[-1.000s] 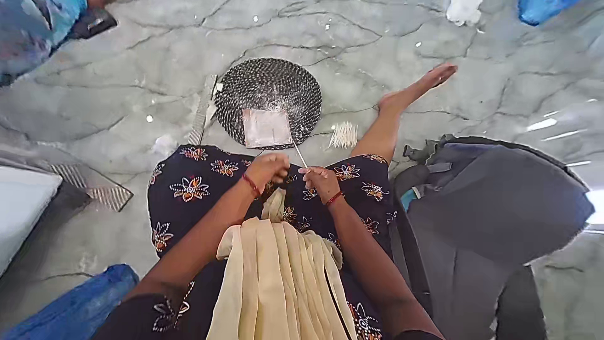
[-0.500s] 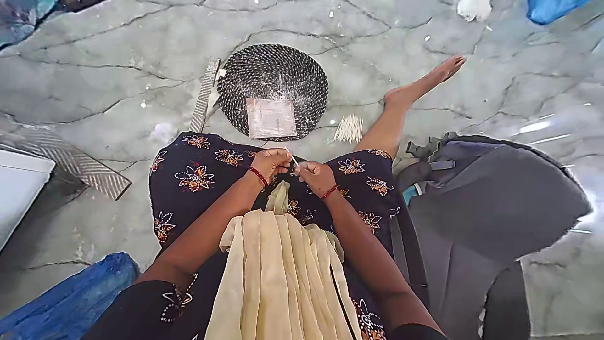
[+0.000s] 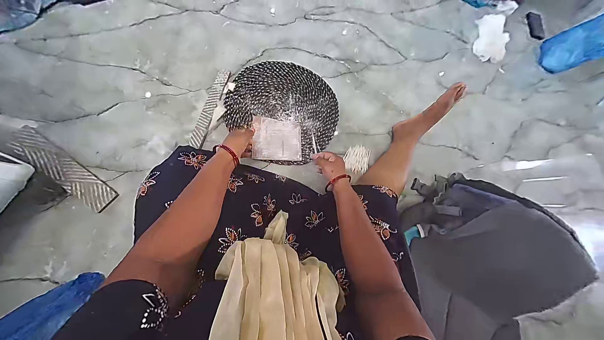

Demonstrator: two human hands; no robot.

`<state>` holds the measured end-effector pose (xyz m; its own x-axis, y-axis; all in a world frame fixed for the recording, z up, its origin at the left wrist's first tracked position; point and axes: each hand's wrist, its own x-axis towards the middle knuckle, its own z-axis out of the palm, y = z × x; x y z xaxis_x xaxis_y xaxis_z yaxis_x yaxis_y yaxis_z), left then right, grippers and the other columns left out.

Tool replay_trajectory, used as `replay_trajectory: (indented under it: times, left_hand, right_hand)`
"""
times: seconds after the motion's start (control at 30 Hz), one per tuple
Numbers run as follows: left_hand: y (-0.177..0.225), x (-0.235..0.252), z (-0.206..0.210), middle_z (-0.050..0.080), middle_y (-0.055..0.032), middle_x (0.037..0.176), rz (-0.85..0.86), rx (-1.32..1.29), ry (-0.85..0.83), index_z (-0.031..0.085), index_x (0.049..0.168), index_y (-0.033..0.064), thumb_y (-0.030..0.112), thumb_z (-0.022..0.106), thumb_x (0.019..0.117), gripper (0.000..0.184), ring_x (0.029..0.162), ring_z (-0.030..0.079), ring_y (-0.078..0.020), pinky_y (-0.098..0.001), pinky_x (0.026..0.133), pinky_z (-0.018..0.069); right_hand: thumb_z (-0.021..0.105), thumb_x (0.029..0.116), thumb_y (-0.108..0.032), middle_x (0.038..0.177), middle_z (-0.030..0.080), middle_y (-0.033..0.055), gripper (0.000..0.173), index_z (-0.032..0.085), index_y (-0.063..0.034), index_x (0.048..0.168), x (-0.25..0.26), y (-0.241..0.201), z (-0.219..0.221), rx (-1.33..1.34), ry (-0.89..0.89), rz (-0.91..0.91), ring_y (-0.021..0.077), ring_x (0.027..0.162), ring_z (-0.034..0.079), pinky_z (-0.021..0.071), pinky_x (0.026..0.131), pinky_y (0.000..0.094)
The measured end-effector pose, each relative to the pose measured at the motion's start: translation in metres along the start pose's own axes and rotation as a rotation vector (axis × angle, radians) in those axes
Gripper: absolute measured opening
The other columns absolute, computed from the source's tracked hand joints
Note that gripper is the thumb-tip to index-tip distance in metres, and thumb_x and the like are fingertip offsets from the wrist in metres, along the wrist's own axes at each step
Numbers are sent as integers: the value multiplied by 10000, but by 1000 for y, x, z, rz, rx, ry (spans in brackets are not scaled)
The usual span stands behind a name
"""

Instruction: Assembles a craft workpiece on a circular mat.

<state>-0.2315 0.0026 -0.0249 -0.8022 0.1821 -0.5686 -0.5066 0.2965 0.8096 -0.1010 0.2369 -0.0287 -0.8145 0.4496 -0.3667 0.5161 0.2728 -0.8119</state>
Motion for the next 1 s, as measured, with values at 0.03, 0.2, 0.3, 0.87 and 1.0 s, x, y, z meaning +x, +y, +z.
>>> replay_trajectory:
  times: [0.03, 0.2, 0.3, 0.87, 1.0]
  left_hand:
    - [-1, 6, 6, 563, -244, 1426, -5, -12, 11, 422, 1511, -6, 398, 427, 1122, 561, 1243, 589, -331, -502, 1011, 484]
    - [4, 24, 25, 358, -299, 1602, 12, 72, 41, 274, 1592, -42, 436, 473, 1099, 715, 1480, 388, -410, -589, 1181, 355]
    - [8, 25, 25, 358, -329, 1595, 3, 127, 79, 273, 1578, -78, 411, 521, 1089, 735, 1503, 359, -425, -576, 1222, 296]
    - [-8, 42, 11, 475, -336, 1488, -64, 146, 228, 505, 1417, -110, 336, 505, 1098, 549, 1434, 427, -438, -617, 1168, 324]
    - [-11, 44, 7, 571, -308, 1359, -137, 29, 302, 603, 1290, -102, 252, 566, 1071, 418, 1238, 568, -397, -574, 1027, 456]
  right_hand:
    - [605, 1039, -162, 1064, 690, 188, 243, 701, 41, 1135, 9, -1, 7, -63, -14, -52, 247, 956, 627, 491, 882, 456]
    - [576, 1047, -186, 1238, 664, 286, 288, 721, 46, 1138, 36, -9, 39, -323, -130, -115, 408, 1199, 620, 449, 1048, 580]
    - [587, 1039, -195, 1259, 661, 285, 277, 744, 17, 1127, 39, -18, 47, -414, -139, -77, 430, 1249, 590, 421, 1071, 596]
    - [640, 1032, -230, 1169, 716, 220, 273, 743, -14, 1164, 57, 8, 21, -192, 152, 156, 363, 1146, 649, 451, 1006, 591]
    - [655, 1027, -258, 1182, 711, 234, 295, 743, -21, 1181, 59, 19, 26, -188, 106, 203, 385, 1140, 655, 468, 1008, 588]
